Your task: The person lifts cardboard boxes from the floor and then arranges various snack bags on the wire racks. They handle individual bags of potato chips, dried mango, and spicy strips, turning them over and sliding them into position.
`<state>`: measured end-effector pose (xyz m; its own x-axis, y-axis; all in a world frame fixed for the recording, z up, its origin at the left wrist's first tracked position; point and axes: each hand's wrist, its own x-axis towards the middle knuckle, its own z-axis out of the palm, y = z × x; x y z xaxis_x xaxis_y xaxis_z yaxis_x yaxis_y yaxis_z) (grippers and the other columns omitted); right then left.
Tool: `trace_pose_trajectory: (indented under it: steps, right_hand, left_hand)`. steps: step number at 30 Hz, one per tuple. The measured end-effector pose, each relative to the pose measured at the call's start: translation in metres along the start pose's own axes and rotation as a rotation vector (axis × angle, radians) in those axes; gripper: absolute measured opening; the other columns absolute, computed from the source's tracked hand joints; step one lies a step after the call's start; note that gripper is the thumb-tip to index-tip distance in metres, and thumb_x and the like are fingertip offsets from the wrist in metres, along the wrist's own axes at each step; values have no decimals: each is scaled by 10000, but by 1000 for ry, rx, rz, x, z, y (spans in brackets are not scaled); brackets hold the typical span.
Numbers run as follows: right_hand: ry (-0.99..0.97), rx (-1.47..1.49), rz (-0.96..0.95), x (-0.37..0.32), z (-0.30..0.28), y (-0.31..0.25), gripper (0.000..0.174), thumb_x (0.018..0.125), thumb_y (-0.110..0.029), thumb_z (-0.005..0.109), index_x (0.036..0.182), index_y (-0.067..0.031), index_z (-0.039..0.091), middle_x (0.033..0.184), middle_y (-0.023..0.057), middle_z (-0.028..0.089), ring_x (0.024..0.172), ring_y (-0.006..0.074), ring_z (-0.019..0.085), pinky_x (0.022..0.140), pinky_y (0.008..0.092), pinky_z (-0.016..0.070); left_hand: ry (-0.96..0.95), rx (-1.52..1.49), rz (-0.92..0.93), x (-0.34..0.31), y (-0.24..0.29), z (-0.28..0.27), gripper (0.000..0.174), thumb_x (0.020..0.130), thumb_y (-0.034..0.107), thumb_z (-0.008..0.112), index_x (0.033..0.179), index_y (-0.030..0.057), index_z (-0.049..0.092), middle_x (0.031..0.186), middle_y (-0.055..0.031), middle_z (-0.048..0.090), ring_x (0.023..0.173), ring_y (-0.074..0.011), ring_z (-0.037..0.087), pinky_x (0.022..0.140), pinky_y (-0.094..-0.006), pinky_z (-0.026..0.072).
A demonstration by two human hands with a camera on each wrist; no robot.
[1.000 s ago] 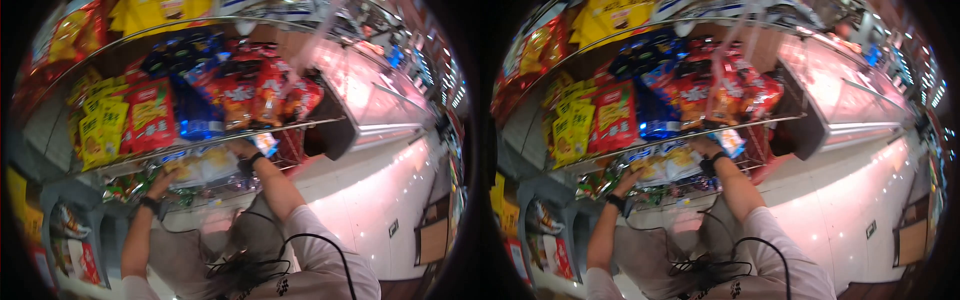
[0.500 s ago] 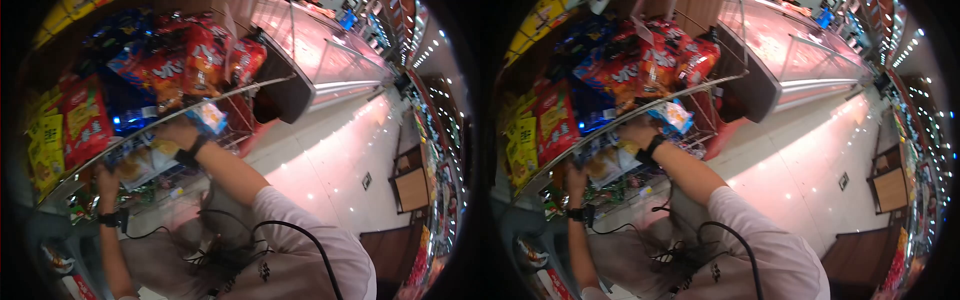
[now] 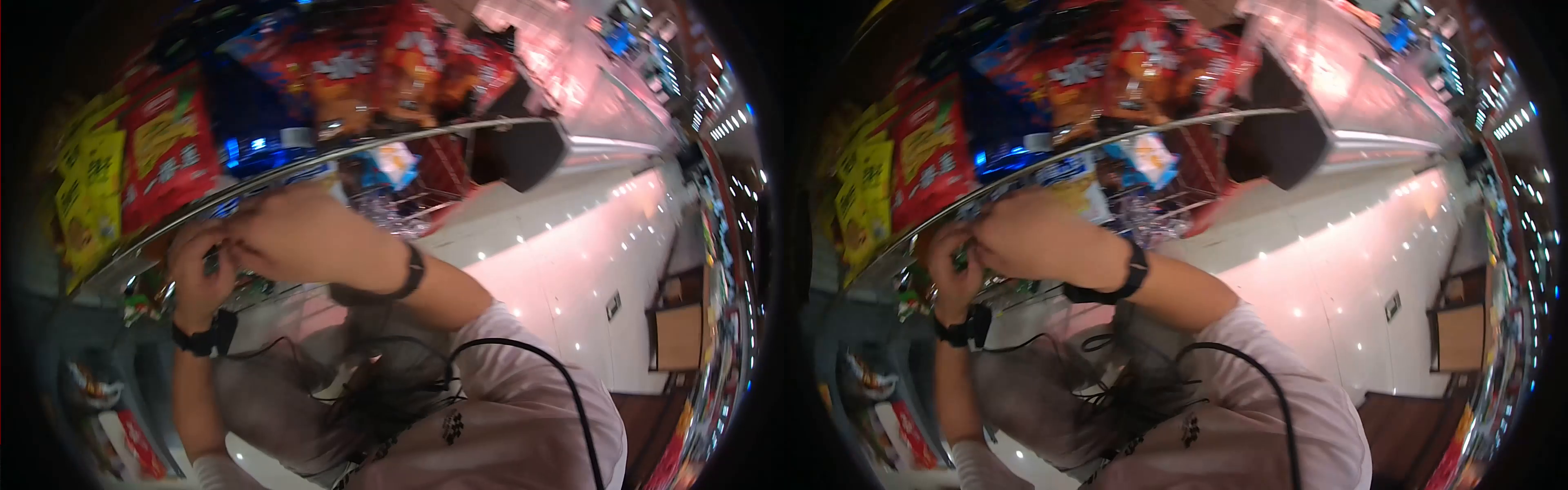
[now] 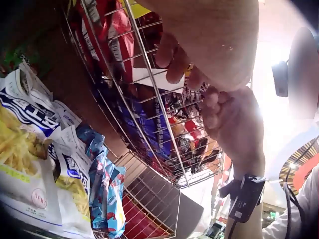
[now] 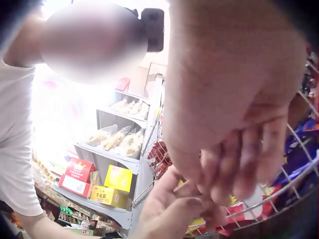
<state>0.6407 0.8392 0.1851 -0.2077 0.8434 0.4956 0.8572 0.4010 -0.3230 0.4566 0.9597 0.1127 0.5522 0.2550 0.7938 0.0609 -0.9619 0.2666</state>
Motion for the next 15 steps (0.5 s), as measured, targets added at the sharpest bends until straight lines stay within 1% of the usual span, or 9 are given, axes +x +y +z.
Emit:
trace_pose_trajectory:
  steps: [2,5,7,8,10,11,12,13,15]
  right_hand:
    - [163,113,-93,6,-8,-6,183,866,-283,698,864,-101,710,729,100,689,695,308,707,600,420,545]
    - [221,162,-127,11,-6,-8,138,857,-260,717,873,-126,684,722,75,675,662,256,694,539,370,518]
    - [351,16,-158,11,1,-7,125,825,-225,744,847,-130,666,739,46,674,637,211,672,511,334,499]
    - [347,27,-167,12,0,-8,125,825,-225,744,847,-130,666,739,46,674,637,211,672,511,334,499]
    - [421,34,-380,15,-5,-10,122,784,-193,750,829,-131,656,760,29,674,595,208,634,484,322,476]
    - [417,32,-385,15,-7,-11,122,784,-193,750,829,-131,656,760,29,674,595,208,634,484,322,476]
    - [525,36,-393,14,-8,-12,127,761,-180,750,824,-131,651,789,24,679,622,203,629,515,317,474]
    - [634,38,-399,12,-10,-12,136,737,-167,750,819,-131,647,817,20,684,650,199,624,546,312,472]
    - [683,-56,-419,14,-23,-15,136,726,-161,741,821,-132,648,855,22,691,695,199,626,595,312,471]
  left_hand:
    - [58,-61,114,6,7,-13,340,782,-35,687,1096,54,591,982,-140,698,854,-326,683,758,-426,531]
    - [139,42,197,8,8,-20,387,713,-37,694,1069,89,610,975,-99,694,842,-292,682,742,-397,539]
    - [160,87,205,11,13,-15,398,690,-42,692,1055,97,617,979,-87,692,841,-288,681,739,-390,540]
    - [197,67,213,11,15,-11,398,678,-43,692,1043,101,622,1006,-84,685,848,-287,679,739,-391,541]
    - [239,45,225,13,17,-13,399,665,-44,692,1030,105,628,1032,-81,679,855,-286,677,739,-392,542]
    - [203,56,222,15,20,-16,410,653,-41,694,1031,106,630,1062,-84,671,874,-285,675,743,-394,543]
    - [166,65,219,16,23,-17,422,640,-37,697,1031,107,633,1093,-86,664,892,-284,673,746,-396,545]
    - [170,62,219,16,24,-17,422,640,-37,697,1031,107,633,1093,-86,664,892,-284,673,746,-396,545]
    - [209,63,246,17,25,-15,426,629,-34,697,1027,108,639,1114,-89,657,926,-283,669,763,-396,546]
